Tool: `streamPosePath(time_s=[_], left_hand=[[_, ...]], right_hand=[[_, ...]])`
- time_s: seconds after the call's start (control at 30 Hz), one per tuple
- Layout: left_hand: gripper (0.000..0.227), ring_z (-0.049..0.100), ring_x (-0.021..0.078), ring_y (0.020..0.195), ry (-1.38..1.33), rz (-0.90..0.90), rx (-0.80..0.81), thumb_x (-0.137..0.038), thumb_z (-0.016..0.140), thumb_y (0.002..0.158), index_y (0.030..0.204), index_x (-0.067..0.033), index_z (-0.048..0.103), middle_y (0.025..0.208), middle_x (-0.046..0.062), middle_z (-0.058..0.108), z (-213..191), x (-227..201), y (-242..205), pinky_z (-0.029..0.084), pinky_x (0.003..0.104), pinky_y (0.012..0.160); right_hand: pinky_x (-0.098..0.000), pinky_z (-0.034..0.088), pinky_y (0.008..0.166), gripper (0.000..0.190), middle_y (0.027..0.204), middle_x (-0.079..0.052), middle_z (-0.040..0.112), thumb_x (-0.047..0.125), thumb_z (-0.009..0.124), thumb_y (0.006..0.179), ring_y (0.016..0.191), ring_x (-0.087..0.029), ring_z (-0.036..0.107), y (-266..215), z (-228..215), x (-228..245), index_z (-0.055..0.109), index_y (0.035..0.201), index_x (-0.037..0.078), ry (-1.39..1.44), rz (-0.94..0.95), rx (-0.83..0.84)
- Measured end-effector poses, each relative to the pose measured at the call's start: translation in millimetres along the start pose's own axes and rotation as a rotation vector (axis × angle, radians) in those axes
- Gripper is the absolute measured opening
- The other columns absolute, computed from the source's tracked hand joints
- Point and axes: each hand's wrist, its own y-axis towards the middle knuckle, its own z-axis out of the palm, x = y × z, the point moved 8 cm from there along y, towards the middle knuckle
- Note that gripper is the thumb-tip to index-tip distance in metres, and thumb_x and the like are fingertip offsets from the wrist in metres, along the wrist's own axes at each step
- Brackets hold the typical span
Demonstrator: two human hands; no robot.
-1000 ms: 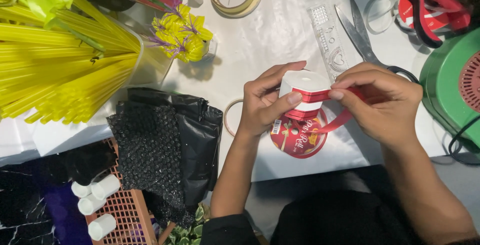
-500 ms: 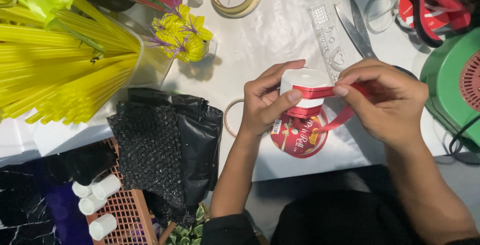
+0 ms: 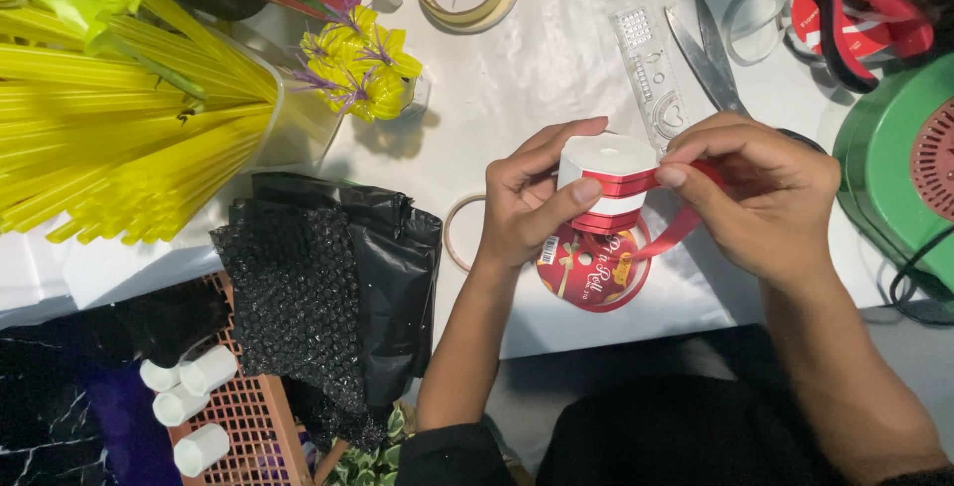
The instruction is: Wrapping a red decorative ribbon around a small white cylindrical object and cutting it to size.
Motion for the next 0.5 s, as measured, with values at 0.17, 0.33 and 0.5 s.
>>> streamPosePath(time_s=[0.17,0.33,0.5], left_hand=[[0.048,0.064,0.0223,0.123,0.001,0.006,0.014,-0.018,0.077,0.091,0.133,0.0039,0.065,0.135,0.014,0.064,1.0,0.5,0.6,0.056,0.029,0.102],[0.05,0.062,0.027,0.132,-0.055,0.013,0.097,-0.029,0.072,0.096,0.131,0.0057,0.066,0.143,0.019,0.062,5.7,1.2,-1.1,0.051,0.033,0.112],[0.055,0.062,0.0304,0.134,-0.153,-0.028,0.214,-0.032,0.069,0.099,0.137,0.0061,0.061,0.147,0.021,0.06,16.2,1.6,-5.8,0.05,0.038,0.118]], right_hand=[[-0.0268,0.051,0.078,0.008,0.096,-0.021,0.066,-0.009,0.073,0.097,0.087,-0.023,0.063,-0.3,-0.1,-10.9,0.065,0.1,-0.009,0.039,0.001,0.001],[-0.0256,0.053,0.084,0.015,0.097,-0.018,0.067,-0.004,0.077,0.092,0.09,-0.021,0.065,-1.3,-2.8,-30.5,0.064,0.1,-0.003,0.156,0.012,0.007],[-0.0245,0.057,0.076,0.02,0.097,-0.018,0.068,0.005,0.078,0.086,0.088,-0.021,0.067,-5.2,-6.9,-36.1,0.064,0.098,-0.003,0.225,0.006,0.088]])
